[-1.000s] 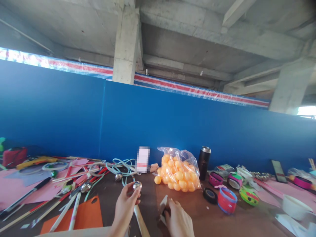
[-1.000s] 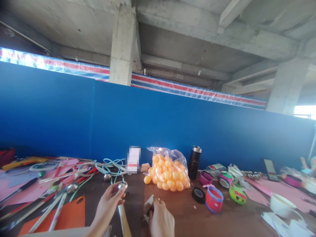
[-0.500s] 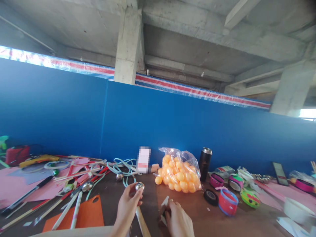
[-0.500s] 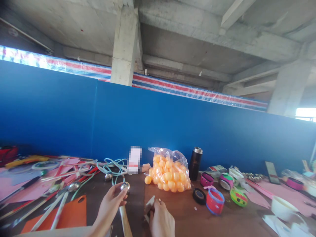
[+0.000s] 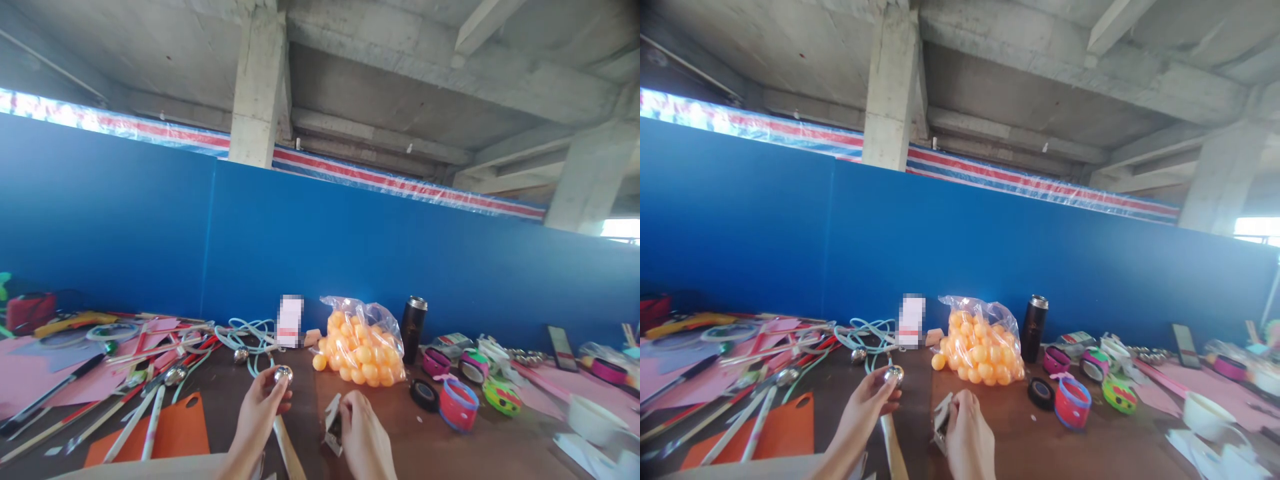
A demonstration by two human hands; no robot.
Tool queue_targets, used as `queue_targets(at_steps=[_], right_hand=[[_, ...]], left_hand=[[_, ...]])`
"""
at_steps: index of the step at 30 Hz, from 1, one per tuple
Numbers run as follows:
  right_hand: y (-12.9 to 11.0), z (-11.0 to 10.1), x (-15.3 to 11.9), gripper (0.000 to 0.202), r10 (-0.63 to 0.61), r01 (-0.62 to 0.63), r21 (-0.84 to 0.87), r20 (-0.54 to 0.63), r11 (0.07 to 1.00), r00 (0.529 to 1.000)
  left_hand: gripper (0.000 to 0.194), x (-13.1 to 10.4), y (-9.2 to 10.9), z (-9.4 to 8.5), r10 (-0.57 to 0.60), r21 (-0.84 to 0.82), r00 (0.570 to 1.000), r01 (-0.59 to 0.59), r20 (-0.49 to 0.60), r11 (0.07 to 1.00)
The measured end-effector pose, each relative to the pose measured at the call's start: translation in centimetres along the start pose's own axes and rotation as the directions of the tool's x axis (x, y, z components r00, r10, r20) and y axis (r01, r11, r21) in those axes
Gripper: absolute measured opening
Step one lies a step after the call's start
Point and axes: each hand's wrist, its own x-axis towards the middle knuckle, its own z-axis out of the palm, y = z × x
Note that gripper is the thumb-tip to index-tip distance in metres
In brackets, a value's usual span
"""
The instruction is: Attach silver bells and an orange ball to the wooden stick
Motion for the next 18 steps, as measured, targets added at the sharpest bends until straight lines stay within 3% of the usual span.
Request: queue_targets(at_steps=[3,7,11,14,18], right_hand=[[-0.4,-0.2,0.2,0.022,0.016,-0.011,0.333,-0.011,0.943,1.0],[-1.5,-0.3,0.3,0.026,0.095,-0.146,0.697,0.111,0.702,0.989],[-2.7,-0.6,0.1,0.026,0.114,-0.201,0.828,0.167,0.523,0.979],[-3.1,-0.5,-0.1,0.023,0.08,-0.242,0.874,0.231,0.421,0.97],[-3.1,-0.1,-0.3,0.022,0.068,-0.289,0.875,0.285,0.388,0.956]], left_hand=[[0.048,0.0,-0.1,0.2,-0.04,-0.059,0.998,0.042,0.044,0.997],[0.049,-0.6,0.3,0.4,-0.108,-0.102,0.98,0.126,0.168,0.987],[0.048,-1.5,1.0,0.5,-0.126,-0.07,0.946,0.154,0.299,0.986],[0.049,-2.1,1.4,0.6,-0.13,-0.018,0.935,0.144,0.331,0.989],[0.05,-2.3,1.4,0.7,-0.13,0.036,0.915,0.126,0.381,0.991]])
